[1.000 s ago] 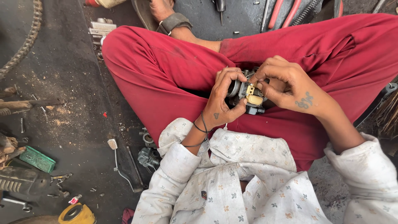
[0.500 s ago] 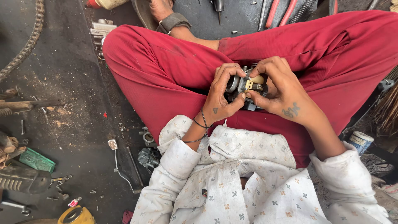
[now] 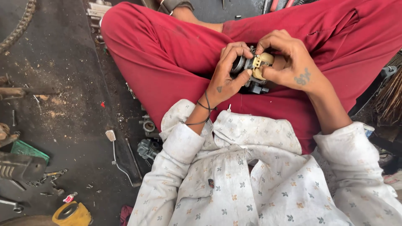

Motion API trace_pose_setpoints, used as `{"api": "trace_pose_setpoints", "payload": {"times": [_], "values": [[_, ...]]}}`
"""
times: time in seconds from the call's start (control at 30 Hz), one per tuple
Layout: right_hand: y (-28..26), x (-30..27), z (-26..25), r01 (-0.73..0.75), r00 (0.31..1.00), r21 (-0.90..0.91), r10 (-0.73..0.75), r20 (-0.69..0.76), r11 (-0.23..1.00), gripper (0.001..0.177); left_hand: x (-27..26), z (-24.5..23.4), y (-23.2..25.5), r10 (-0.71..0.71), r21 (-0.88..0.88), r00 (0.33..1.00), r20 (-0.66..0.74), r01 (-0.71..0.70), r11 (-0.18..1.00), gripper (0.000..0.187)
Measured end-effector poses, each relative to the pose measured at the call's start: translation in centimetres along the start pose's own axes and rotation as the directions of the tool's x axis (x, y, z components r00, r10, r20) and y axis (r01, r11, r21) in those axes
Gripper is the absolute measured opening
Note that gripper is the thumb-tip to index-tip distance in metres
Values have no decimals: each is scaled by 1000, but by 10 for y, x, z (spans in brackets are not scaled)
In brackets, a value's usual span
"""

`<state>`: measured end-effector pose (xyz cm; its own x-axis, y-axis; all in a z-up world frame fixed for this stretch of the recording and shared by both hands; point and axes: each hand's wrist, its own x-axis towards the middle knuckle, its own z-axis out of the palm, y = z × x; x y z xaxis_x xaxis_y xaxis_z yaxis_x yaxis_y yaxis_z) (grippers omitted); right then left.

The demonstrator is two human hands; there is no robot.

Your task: Repairing and assembling a motorcycle carburetor while sitting on the floor.

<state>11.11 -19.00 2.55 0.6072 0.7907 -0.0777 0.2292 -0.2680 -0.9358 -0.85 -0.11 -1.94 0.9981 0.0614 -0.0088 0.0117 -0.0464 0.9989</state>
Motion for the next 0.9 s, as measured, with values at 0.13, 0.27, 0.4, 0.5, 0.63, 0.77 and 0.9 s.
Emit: {"api": "trace_pose_setpoints", "payload": {"times": [0.13,0.27,0.4,0.5,0.63,0.77,0.9], "values": [[1,-2,3,11,1000,-5,-11,-15,1000,31,-1,-1,0,29,-12,1000,-11,-29,999,32],[-3,-7,0,-6,1000,52,7,-15,999,35,3,1,7,14,10,1000,-26,-14,1000,36],[-4,-13,1,-65,998,473,63,20,879,43,1,-2,23,20,119,1000,-6,-19,993,45],[3,-16,-1,-163,984,538,176,26,827,45,0,-5,39,2,202,999,35,-9,979,52],[11,-14,-4,-239,966,487,259,27,840,39,2,-15,45,-87,118,991,106,75,990,68],[18,-6,-10,-207,955,505,285,-83,838,29,10,-22,45,-144,109,976,164,127,986,66],[8,21,-43,-258,957,-226,216,-195,940,15,23,-26,50,-194,137,971,137,175,975,63]]}}
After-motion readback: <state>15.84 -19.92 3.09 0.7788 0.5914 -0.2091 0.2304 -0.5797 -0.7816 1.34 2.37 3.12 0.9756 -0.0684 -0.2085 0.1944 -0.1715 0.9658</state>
